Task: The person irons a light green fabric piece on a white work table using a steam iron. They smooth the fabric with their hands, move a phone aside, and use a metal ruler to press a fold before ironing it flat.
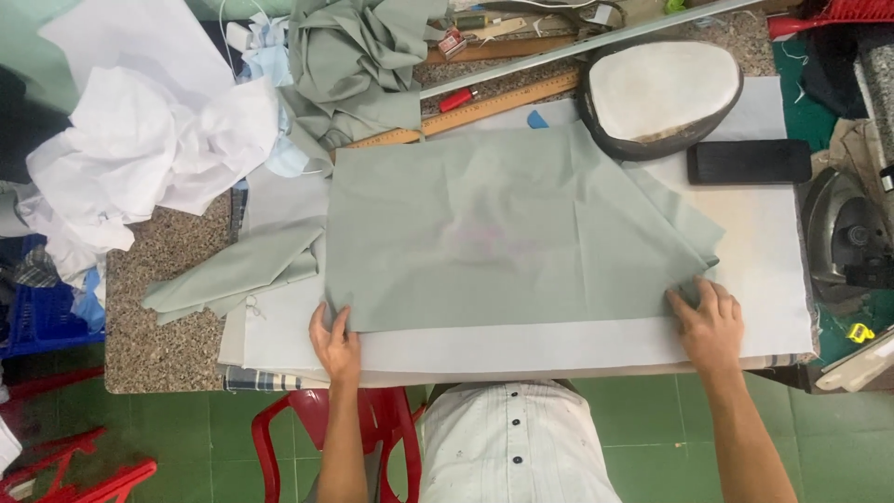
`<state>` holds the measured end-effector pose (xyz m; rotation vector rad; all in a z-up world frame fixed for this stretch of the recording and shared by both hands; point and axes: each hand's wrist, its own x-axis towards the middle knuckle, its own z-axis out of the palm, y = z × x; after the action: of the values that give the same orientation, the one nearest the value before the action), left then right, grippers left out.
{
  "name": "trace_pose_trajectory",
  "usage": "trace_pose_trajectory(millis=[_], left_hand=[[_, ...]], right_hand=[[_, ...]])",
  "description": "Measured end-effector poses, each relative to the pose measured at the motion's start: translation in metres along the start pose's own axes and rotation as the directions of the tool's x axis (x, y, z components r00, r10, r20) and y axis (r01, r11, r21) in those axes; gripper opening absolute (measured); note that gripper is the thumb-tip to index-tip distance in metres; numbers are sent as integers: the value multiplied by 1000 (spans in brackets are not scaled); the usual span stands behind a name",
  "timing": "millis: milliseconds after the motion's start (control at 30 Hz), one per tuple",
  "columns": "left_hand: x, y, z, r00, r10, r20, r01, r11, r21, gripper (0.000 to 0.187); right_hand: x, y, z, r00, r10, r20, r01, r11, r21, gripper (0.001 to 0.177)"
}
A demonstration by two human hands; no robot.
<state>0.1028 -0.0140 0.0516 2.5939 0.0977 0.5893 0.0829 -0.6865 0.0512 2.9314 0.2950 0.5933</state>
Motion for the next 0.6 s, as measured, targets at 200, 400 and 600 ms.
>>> trace_pose_trajectory(millis=[200,400,600], left_hand=[[4,8,-3,999,-40,20,40,999,-5,62],[4,-1,7,1000,-12,-11,14,985,169,65],[4,3,2,990,-144,10,142,985,102,50]], right_hand=[[9,15,-14,996,49,-81,-58,992,-113,24],[9,35,-15,997,50,-60,-57,991,-123,19],[-8,58,-10,996,70,52,-77,987,140,35]])
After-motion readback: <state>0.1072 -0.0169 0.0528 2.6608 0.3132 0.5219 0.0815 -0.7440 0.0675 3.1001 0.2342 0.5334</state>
